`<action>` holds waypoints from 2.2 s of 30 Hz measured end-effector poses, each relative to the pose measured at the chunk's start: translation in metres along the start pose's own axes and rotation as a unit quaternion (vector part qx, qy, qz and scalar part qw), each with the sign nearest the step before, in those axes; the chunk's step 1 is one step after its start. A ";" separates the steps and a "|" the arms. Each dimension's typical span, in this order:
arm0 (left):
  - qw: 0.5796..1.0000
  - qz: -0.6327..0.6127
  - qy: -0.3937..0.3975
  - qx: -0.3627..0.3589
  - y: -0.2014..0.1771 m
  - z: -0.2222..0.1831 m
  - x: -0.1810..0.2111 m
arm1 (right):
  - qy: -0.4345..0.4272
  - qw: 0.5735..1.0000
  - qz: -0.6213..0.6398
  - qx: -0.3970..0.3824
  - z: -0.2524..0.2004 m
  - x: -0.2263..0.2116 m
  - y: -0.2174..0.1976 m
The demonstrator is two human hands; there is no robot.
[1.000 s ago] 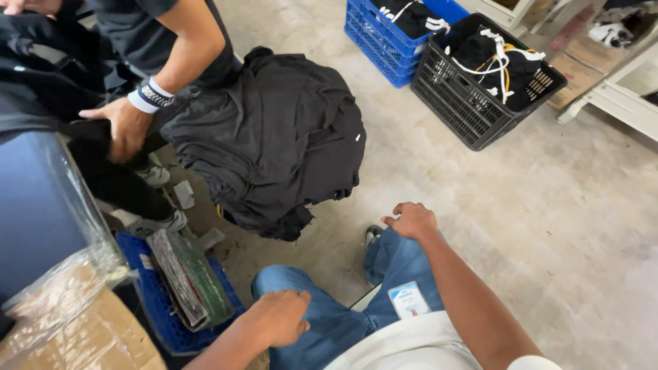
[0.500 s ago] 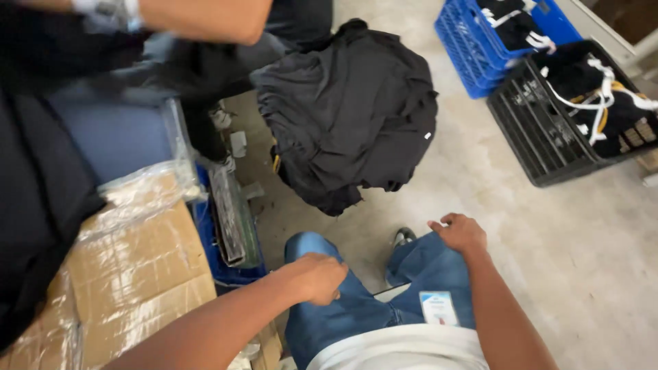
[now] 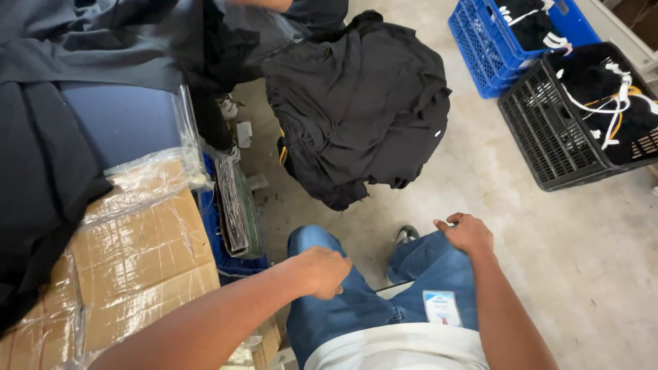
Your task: Sorting and stacking black garments from a pile onto a table in a factory setting
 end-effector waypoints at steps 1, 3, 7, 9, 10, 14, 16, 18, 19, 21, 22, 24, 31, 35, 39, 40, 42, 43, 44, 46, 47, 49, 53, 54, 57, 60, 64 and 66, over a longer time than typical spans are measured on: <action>1.000 -0.001 -0.001 -0.002 0.001 -0.002 0.001 | 0.000 1.000 0.000 -0.002 -0.004 0.000 -0.001; 1.000 0.002 -0.002 -0.005 0.000 -0.004 0.001 | 0.008 1.000 0.010 -0.004 -0.008 -0.004 -0.005; 1.000 0.003 -0.002 -0.013 0.003 0.005 -0.002 | 0.008 1.000 0.018 -0.001 -0.006 -0.002 -0.002; 1.000 -0.002 0.004 -0.020 -0.005 -0.004 0.001 | 0.009 1.000 0.013 -0.001 -0.006 -0.001 -0.001; 1.000 -0.002 0.004 -0.020 -0.006 -0.005 0.002 | 0.008 1.000 0.012 -0.002 -0.007 -0.001 -0.002; 1.000 -0.008 0.003 -0.015 -0.012 -0.011 0.004 | 0.006 1.000 0.007 -0.004 -0.003 0.002 0.000; 1.000 -0.009 0.004 -0.016 -0.014 -0.011 0.004 | 0.007 1.000 0.005 -0.005 0.001 0.004 0.002; 1.000 0.000 0.004 -0.016 -0.013 -0.009 0.006 | 0.003 1.000 -0.003 -0.004 0.001 0.004 0.002; 1.000 -0.001 0.006 -0.017 0.001 -0.005 0.010 | 0.004 1.000 -0.004 -0.005 -0.005 0.009 0.010; 0.997 0.080 0.000 0.020 0.009 0.011 0.003 | 0.005 0.999 -0.035 -0.020 0.008 0.006 0.011; 0.996 0.084 -0.005 0.028 -0.001 0.006 0.003 | 0.000 0.999 -0.033 -0.012 0.004 -0.005 0.000; 0.997 0.064 0.001 -0.043 -0.011 -0.005 0.007 | 0.051 0.998 0.008 -0.041 -0.013 -0.017 -0.011; 0.996 0.061 -0.007 -0.066 -0.015 -0.012 0.010 | 0.051 0.998 0.002 -0.047 -0.018 -0.016 -0.008; 0.995 0.062 -0.013 -0.076 -0.021 -0.015 0.010 | 0.051 0.998 0.003 -0.027 -0.008 -0.013 -0.006; 0.997 0.059 -0.014 -0.057 -0.015 -0.010 0.009 | 0.050 0.998 0.012 -0.027 -0.015 -0.017 -0.009; 0.996 0.061 -0.011 -0.059 -0.015 -0.009 0.009 | 0.053 0.998 0.013 -0.027 -0.014 -0.017 -0.010; 0.995 0.067 -0.017 -0.073 -0.014 -0.009 0.009 | 0.063 0.997 0.011 -0.041 -0.013 -0.018 -0.010; 0.995 0.068 -0.016 -0.074 -0.015 -0.012 0.009 | 0.064 0.997 0.012 -0.042 -0.016 -0.019 -0.011; 0.995 0.063 -0.018 -0.080 -0.017 -0.013 0.009 | 0.061 0.997 0.014 -0.038 -0.018 -0.021 -0.013; 0.994 0.060 -0.016 -0.087 -0.014 -0.013 0.006 | 0.063 0.997 0.017 -0.033 -0.015 -0.020 -0.011; 0.996 0.056 -0.010 -0.071 -0.012 -0.010 0.004 | 0.047 0.998 0.004 -0.029 -0.010 -0.018 -0.008; 0.996 0.064 0.010 -0.059 -0.002 -0.006 0.001 | 0.049 0.999 -0.004 -0.021 -0.003 -0.006 0.003; 0.998 0.051 0.021 0.017 0.022 0.014 -0.010 | 0.023 1.000 -0.009 -0.006 0.012 0.013 0.014; 0.998 0.045 0.017 0.050 0.031 0.021 -0.015 | 0.010 1.000 -0.007 -0.008 0.014 0.016 0.015; 0.999 0.049 0.005 -0.001 0.026 0.021 -0.018 | 0.027 1.000 0.002 -0.011 0.005 0.007 0.006; 0.976 0.009 -0.008 -0.218 -0.024 0.001 -0.002 | 0.003 1.000 0.001 -0.007 0.003 0.006 0.004; 0.976 0.008 -0.025 -0.218 -0.027 0.003 0.000 | 0.010 1.000 0.010 -0.006 0.005 0.011 0.007; 0.971 0.022 -0.038 -0.234 -0.016 0.021 -0.010 | 0.002 1.000 0.016 -0.018 0.002 0.008 0.002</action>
Point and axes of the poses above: each hand's wrist, its own z-axis towards the middle knuckle, its own y-axis out of the palm, x = y × z, the point moved 2 cm from there along z, towards the middle knuckle, and after that the axes turned 11 degrees about -y, right-handed, at the moved point
